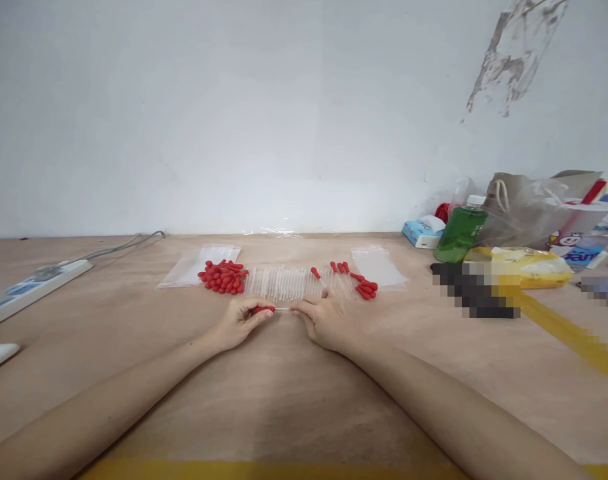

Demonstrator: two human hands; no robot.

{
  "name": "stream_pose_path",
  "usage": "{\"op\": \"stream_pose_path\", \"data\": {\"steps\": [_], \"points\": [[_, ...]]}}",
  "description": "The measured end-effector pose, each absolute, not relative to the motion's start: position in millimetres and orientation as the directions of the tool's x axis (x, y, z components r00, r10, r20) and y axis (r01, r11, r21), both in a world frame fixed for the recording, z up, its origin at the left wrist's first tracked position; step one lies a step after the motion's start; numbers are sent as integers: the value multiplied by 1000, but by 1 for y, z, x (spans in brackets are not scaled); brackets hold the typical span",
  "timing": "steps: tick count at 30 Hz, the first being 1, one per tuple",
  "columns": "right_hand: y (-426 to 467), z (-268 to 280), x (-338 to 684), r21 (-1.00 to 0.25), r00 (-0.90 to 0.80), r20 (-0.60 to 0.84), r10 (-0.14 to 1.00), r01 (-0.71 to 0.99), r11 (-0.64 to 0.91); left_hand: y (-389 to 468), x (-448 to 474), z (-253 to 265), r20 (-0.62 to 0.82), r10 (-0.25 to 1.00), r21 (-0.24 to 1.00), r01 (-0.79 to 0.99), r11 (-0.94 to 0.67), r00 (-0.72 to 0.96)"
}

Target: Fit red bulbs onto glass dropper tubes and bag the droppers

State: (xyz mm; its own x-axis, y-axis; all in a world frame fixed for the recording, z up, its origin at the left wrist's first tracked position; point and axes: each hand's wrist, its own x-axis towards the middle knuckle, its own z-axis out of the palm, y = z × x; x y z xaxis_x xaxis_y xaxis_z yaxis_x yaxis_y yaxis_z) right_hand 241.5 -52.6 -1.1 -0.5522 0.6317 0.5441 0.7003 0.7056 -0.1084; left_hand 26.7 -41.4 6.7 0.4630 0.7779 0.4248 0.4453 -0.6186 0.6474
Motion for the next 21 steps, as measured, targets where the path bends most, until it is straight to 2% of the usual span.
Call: {"op": "stream_pose_path", "data": {"steps": [3, 11, 17, 21], "points": [[-56, 4, 240, -125, -559, 541, 628, 686, 717, -42, 27, 7, 443, 774, 630, 456, -628, 453], [-59, 17, 236, -310, -615, 385, 689, 617, 724, -47, 27, 7, 428, 716, 572, 448, -687, 551], [-51, 8, 232, -456, -582, 326, 745, 593, 663, -49, 29, 7, 445, 693, 552, 436, -711, 567], [-50, 8, 229, -481, -577, 248, 778, 624, 616, -50, 29, 9, 450, 674, 547, 416, -727, 586]]}}
